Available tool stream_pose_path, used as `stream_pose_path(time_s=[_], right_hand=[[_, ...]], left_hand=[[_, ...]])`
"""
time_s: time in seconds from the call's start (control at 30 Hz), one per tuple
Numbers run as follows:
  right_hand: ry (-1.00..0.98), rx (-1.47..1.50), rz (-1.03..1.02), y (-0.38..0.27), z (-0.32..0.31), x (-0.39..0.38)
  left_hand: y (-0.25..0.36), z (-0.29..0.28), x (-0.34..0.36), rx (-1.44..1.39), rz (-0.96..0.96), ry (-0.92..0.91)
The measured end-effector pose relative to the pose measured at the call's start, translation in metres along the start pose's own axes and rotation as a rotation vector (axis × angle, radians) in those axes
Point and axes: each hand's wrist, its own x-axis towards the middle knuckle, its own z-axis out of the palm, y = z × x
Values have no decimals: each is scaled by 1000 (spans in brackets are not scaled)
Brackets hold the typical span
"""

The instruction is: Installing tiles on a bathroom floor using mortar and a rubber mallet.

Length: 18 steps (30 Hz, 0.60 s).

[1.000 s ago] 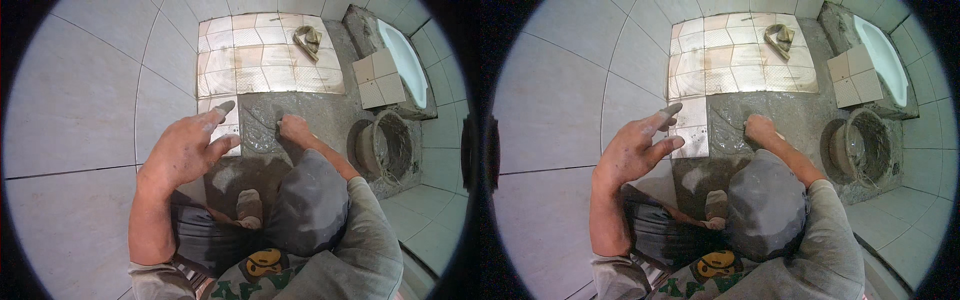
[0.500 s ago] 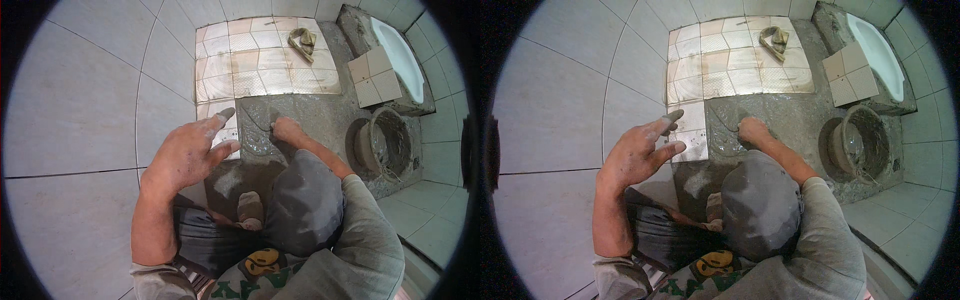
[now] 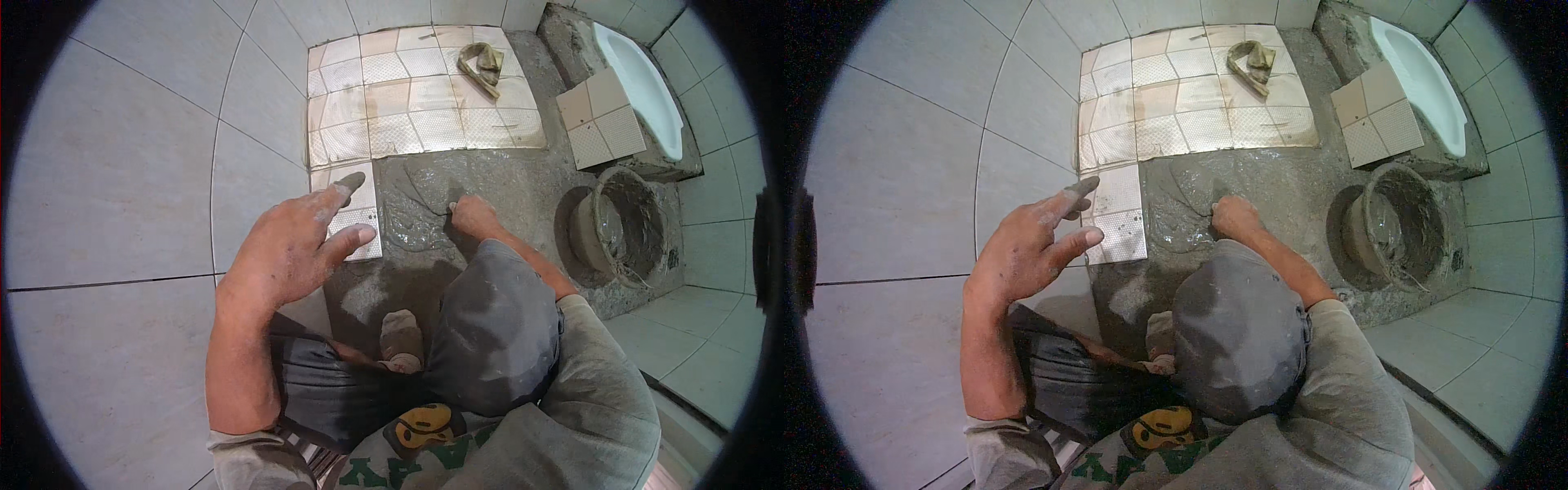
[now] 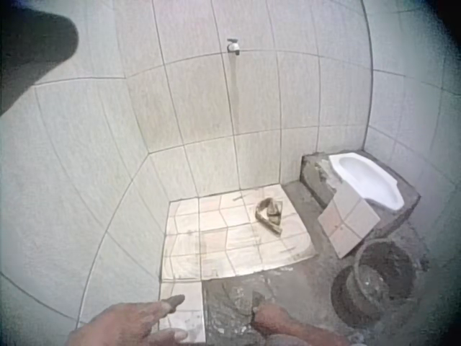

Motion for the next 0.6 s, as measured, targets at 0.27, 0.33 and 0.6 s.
stream_pose_path(time_s=[0.27,0.33,0.6], right_hand=[[57,62,97,15,-4,-11],[57,58,113,15,-11,-16],[65,41,187,32,-8,-14]], left_hand=[[4,-5,1,-10,-59,-76],[6,-7,1,-15,-72,-85],[3,-1,-1,-1,2,-21]])
